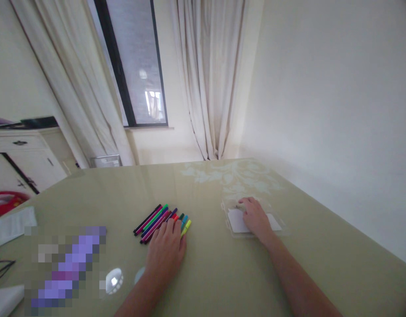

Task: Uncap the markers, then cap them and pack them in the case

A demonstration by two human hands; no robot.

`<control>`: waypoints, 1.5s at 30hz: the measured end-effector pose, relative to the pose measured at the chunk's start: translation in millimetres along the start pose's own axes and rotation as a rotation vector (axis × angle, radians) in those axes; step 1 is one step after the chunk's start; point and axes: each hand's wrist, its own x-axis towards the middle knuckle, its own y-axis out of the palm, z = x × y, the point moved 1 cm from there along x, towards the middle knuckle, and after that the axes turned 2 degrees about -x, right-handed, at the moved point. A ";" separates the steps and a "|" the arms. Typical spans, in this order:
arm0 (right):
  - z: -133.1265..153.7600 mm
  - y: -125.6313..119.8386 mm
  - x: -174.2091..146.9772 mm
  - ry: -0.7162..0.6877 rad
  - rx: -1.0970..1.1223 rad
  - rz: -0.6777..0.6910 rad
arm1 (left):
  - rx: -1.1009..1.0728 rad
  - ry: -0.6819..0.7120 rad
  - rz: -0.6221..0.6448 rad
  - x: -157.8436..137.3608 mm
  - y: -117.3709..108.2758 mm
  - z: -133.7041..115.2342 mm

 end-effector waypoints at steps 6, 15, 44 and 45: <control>-2.5 -11.9 -0.2 0.120 -0.056 0.023 | 0.000 -0.033 -0.002 1.5 0.7 2.0; -10.2 -14.4 2.1 0.257 -0.126 0.001 | -0.013 -0.020 -0.001 2.3 -1.0 3.0; 109.4 -14.5 -58.1 -0.514 0.750 0.205 | -0.393 0.208 0.078 -6.0 -13.6 -21.4; 108.5 -14.7 -56.9 -0.505 0.767 0.198 | -0.395 0.195 0.092 -5.6 -15.0 -20.8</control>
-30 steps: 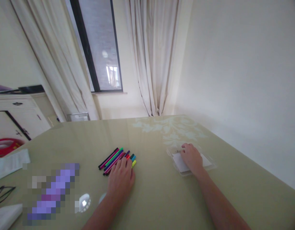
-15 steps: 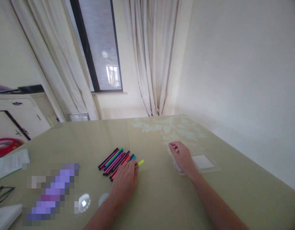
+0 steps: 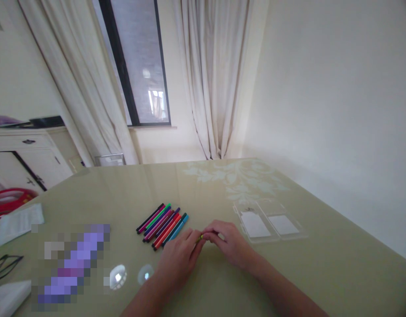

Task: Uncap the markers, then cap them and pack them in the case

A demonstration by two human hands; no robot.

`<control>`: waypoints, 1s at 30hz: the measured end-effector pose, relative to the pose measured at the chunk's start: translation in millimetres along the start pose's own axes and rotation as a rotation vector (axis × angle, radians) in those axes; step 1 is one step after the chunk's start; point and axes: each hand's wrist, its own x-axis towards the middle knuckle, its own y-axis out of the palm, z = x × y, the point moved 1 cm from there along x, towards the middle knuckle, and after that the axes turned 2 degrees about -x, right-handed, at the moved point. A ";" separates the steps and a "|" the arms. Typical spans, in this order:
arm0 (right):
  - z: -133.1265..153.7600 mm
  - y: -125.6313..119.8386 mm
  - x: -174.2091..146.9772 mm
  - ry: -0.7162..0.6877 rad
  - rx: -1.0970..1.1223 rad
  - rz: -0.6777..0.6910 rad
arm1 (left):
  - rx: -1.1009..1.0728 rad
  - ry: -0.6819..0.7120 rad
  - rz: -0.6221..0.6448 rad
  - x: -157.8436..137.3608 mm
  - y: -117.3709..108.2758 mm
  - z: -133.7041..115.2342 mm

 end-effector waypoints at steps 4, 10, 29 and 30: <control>-6.6 -6.8 3.6 0.046 0.046 -0.078 | -0.046 -0.092 0.024 1.1 -1.1 5.7; -33.6 -21.1 7.8 0.175 -0.083 -0.231 | -0.088 -0.039 0.024 -0.2 13.5 11.7; -47.4 -0.2 20.9 0.131 -0.842 0.076 | -0.095 0.099 0.148 -6.8 13.4 -12.5; -48.1 0.2 20.8 0.134 -0.846 0.070 | -0.091 0.086 0.141 -6.6 13.6 -12.1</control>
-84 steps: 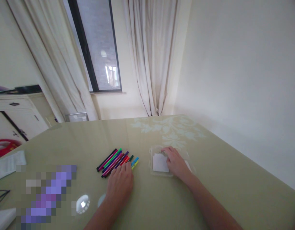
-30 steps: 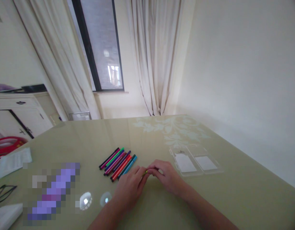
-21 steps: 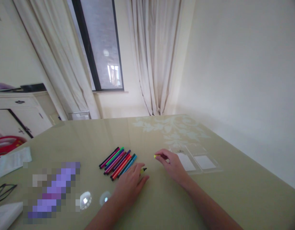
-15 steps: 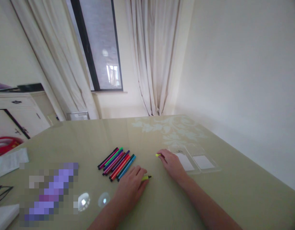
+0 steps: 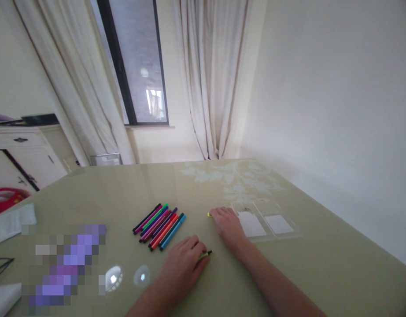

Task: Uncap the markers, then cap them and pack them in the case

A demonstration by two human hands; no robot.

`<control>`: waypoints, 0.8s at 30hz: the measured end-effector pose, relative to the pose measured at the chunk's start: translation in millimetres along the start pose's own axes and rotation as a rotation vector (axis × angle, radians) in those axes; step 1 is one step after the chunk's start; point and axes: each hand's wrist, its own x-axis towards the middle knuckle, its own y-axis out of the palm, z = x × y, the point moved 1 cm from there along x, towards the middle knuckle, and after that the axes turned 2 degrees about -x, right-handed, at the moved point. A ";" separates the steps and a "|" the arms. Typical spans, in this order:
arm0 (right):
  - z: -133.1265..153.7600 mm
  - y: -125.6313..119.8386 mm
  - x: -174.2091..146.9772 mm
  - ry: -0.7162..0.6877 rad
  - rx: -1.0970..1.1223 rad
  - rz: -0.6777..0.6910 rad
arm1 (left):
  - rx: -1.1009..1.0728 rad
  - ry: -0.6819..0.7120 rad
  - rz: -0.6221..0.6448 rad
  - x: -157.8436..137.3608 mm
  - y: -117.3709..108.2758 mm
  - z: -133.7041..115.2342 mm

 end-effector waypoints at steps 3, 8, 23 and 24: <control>-0.6 1.6 -0.2 0.014 0.001 -0.015 | 0.010 -0.032 -0.028 0.4 0.4 1.5; -1.1 0.4 -0.7 0.025 0.028 -0.034 | -0.013 -0.024 -0.046 -0.1 1.4 2.6; 14.5 -16.3 -12.5 -0.016 0.311 -0.162 | 0.390 -0.371 -0.194 7.8 -22.5 44.3; 15.7 -16.2 -13.0 -0.027 0.321 -0.170 | 0.380 -0.391 -0.181 7.4 -22.6 42.4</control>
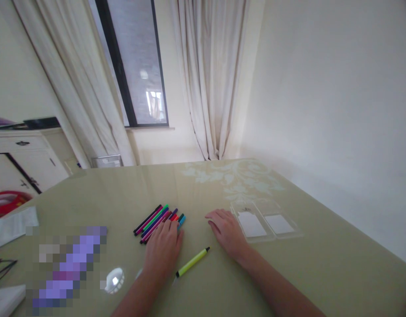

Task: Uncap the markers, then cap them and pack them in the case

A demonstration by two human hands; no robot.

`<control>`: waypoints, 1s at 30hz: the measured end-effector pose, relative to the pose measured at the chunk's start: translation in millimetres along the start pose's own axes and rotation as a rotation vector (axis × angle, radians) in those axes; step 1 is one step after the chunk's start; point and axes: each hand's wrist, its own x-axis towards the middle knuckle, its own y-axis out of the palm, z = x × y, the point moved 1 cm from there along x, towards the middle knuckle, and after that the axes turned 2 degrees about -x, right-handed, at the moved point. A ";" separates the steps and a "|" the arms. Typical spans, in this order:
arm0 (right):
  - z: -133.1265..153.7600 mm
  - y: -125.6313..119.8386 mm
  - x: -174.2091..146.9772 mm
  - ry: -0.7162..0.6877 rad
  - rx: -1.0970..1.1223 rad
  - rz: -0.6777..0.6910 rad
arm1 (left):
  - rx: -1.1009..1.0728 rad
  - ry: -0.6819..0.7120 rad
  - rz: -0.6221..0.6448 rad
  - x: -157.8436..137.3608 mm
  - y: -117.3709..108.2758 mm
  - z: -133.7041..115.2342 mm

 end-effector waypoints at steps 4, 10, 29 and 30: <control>2.0 1.8 -1.5 -0.039 0.021 -0.024 | -0.029 -0.069 0.061 -2.2 -3.9 -3.4; 4.0 3.1 -3.4 -0.108 0.064 -0.031 | -0.116 0.040 0.088 -2.0 -6.7 -6.5; 19.1 -1.6 -8.2 -0.267 0.254 -0.045 | -0.388 0.303 -0.080 -9.1 8.5 -12.2; 19.0 -2.0 -8.0 -0.275 0.265 -0.054 | -0.367 0.296 -0.062 -9.9 6.9 -13.1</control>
